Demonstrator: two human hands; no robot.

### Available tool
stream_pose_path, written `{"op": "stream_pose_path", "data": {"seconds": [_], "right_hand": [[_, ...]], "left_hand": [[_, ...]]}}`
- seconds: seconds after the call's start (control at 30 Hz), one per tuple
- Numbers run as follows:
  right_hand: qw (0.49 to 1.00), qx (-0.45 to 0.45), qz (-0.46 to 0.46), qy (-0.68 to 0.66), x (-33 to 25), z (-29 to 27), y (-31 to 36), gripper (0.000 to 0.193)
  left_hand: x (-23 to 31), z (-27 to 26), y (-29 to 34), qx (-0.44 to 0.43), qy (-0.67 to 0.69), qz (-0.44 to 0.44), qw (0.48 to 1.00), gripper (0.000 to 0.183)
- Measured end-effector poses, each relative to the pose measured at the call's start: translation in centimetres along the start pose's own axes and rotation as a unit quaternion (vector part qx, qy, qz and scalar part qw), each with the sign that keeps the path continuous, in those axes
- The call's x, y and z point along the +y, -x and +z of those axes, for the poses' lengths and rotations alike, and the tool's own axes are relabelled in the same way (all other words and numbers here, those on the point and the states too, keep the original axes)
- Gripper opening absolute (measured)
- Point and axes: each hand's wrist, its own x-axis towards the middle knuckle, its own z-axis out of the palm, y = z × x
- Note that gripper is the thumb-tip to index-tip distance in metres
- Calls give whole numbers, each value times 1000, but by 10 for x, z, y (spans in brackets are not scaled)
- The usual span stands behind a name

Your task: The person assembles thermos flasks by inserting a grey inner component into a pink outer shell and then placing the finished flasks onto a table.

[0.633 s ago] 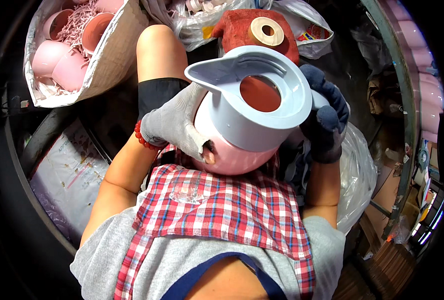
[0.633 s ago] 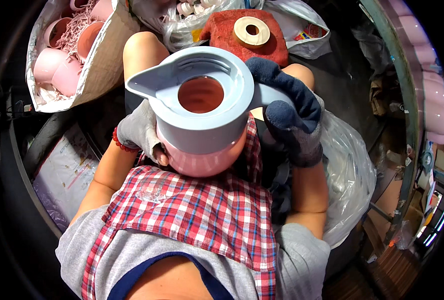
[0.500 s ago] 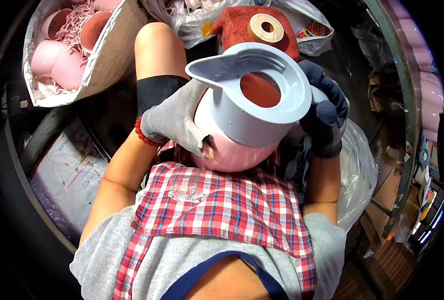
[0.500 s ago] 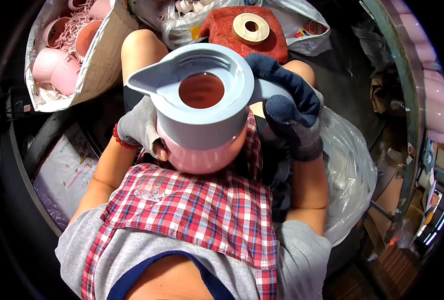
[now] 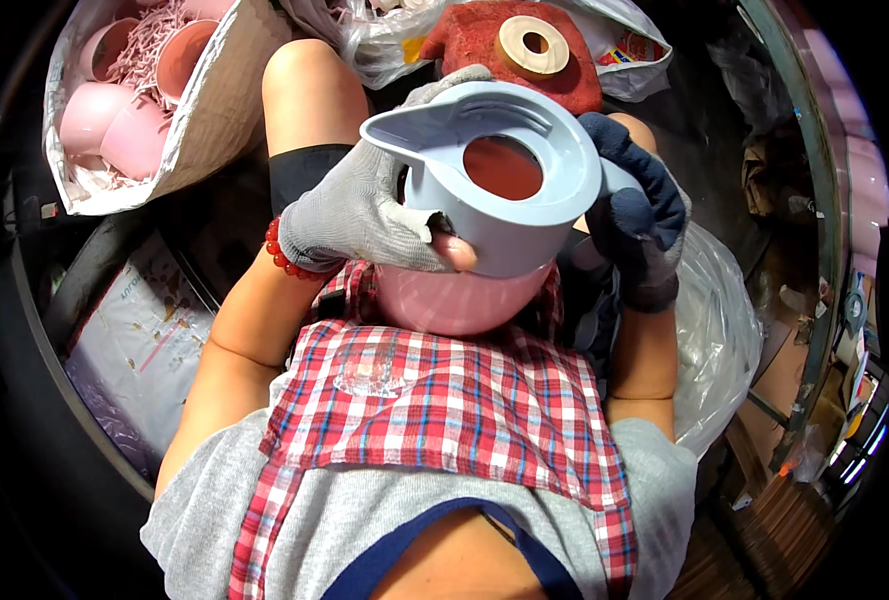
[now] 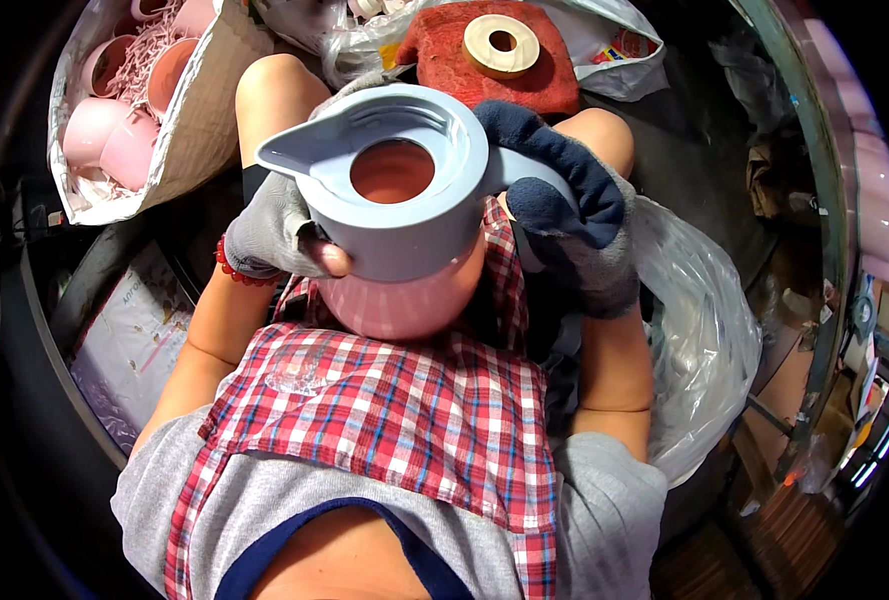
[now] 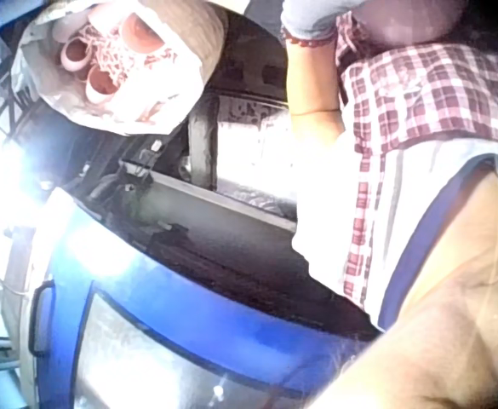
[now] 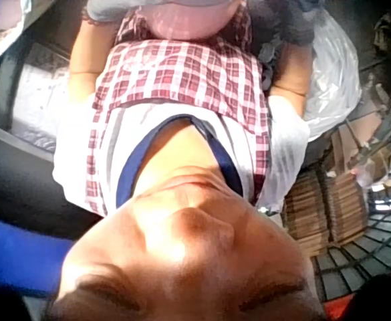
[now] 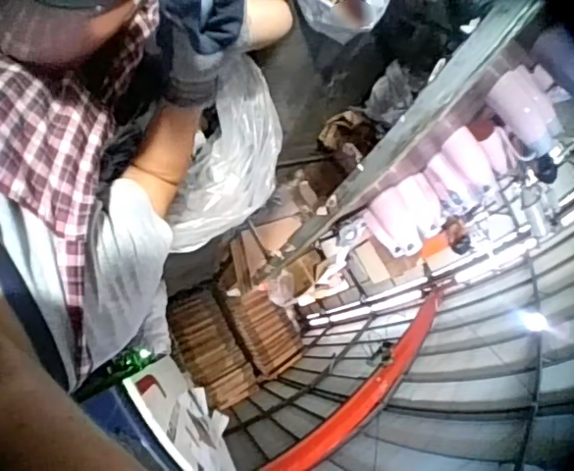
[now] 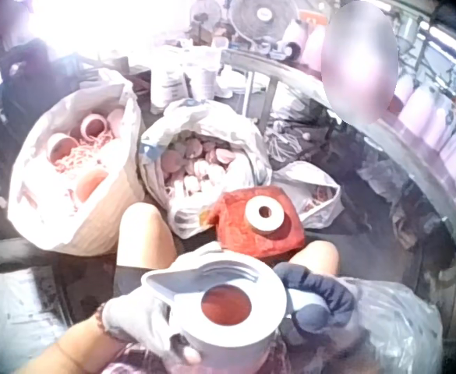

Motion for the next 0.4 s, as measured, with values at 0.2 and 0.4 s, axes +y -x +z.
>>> {"op": "stream_pose_path", "data": {"seconds": [0.2, 0.4], "right_hand": [[993, 13, 59, -101, 11, 5, 12, 48], [983, -65, 107, -135, -18, -5, -13, 53]], "left_hand": [[4, 0, -1, -15, 18, -119, 993, 98], [-9, -12, 0, 13, -46, -29, 998, 107]]}}
